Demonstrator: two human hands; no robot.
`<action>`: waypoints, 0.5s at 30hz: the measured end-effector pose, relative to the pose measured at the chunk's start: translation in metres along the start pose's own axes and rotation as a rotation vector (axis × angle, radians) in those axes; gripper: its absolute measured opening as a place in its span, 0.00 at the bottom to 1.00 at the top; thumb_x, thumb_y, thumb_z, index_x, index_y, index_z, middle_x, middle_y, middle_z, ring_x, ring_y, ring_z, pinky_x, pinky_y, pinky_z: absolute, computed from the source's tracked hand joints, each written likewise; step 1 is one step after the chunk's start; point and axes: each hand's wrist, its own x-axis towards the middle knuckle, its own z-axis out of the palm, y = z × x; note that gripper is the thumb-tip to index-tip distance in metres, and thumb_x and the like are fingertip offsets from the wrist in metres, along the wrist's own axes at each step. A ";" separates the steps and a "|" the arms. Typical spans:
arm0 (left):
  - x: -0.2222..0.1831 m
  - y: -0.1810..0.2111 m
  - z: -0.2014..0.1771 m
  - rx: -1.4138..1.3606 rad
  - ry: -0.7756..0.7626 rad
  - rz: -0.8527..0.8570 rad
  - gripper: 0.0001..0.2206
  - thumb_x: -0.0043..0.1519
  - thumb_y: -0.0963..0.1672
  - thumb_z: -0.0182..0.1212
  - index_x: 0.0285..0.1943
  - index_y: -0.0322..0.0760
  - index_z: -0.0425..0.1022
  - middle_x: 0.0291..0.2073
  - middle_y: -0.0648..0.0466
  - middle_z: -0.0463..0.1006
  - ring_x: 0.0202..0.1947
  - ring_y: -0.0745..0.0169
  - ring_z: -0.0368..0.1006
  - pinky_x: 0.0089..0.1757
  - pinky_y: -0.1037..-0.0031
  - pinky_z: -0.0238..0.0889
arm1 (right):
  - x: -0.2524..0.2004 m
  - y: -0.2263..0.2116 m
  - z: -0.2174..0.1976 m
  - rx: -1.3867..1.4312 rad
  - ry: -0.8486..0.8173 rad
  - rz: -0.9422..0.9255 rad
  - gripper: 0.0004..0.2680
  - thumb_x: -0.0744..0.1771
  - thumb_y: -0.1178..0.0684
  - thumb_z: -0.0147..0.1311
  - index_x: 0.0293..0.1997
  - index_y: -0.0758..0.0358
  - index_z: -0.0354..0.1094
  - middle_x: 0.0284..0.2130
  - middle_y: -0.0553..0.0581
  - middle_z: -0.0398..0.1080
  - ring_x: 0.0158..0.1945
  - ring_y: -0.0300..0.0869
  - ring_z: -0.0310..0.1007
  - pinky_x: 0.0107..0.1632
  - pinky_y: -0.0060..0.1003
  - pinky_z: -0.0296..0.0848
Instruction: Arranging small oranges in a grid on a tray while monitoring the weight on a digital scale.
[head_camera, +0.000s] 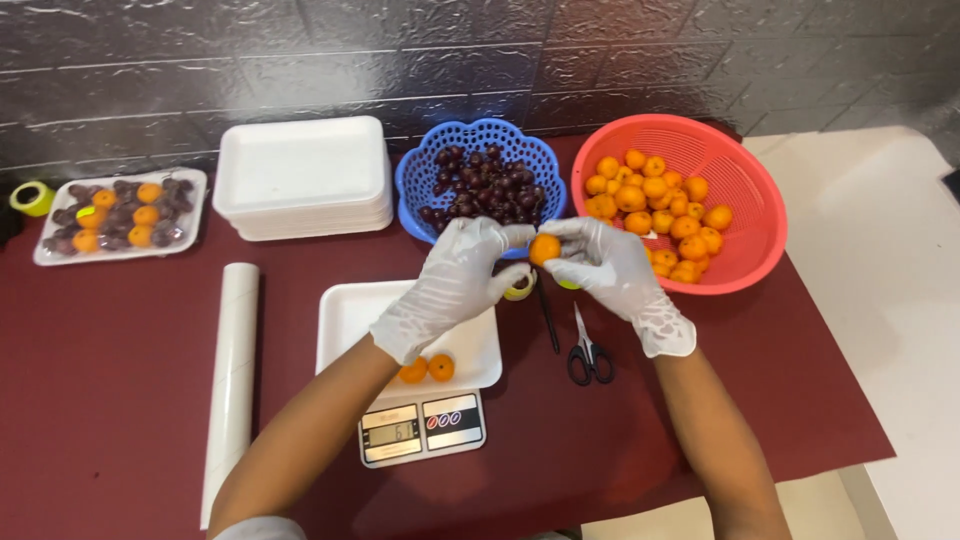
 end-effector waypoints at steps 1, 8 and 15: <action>-0.009 -0.002 0.002 0.003 0.005 -0.007 0.22 0.59 0.49 0.68 0.63 0.55 0.74 0.39 0.59 0.82 0.51 0.58 0.75 0.55 0.66 0.60 | -0.001 -0.001 0.005 0.000 -0.009 -0.003 0.20 0.61 0.62 0.68 0.59 0.64 0.70 0.51 0.57 0.76 0.45 0.33 0.77 0.47 0.26 0.78; -0.068 -0.011 0.000 -0.022 0.087 -0.068 0.21 0.53 0.51 0.72 0.55 0.53 0.76 0.36 0.62 0.80 0.48 0.64 0.74 0.55 0.68 0.59 | -0.015 -0.012 0.052 -0.014 -0.156 0.007 0.19 0.60 0.58 0.71 0.56 0.62 0.74 0.43 0.53 0.79 0.37 0.30 0.76 0.41 0.23 0.76; -0.108 -0.007 0.003 -0.015 0.062 -0.125 0.19 0.50 0.49 0.74 0.48 0.49 0.75 0.34 0.57 0.77 0.47 0.59 0.74 0.55 0.65 0.58 | -0.025 -0.017 0.077 -0.374 -0.185 -0.130 0.15 0.56 0.47 0.75 0.45 0.44 0.81 0.27 0.45 0.76 0.22 0.34 0.63 0.27 0.26 0.68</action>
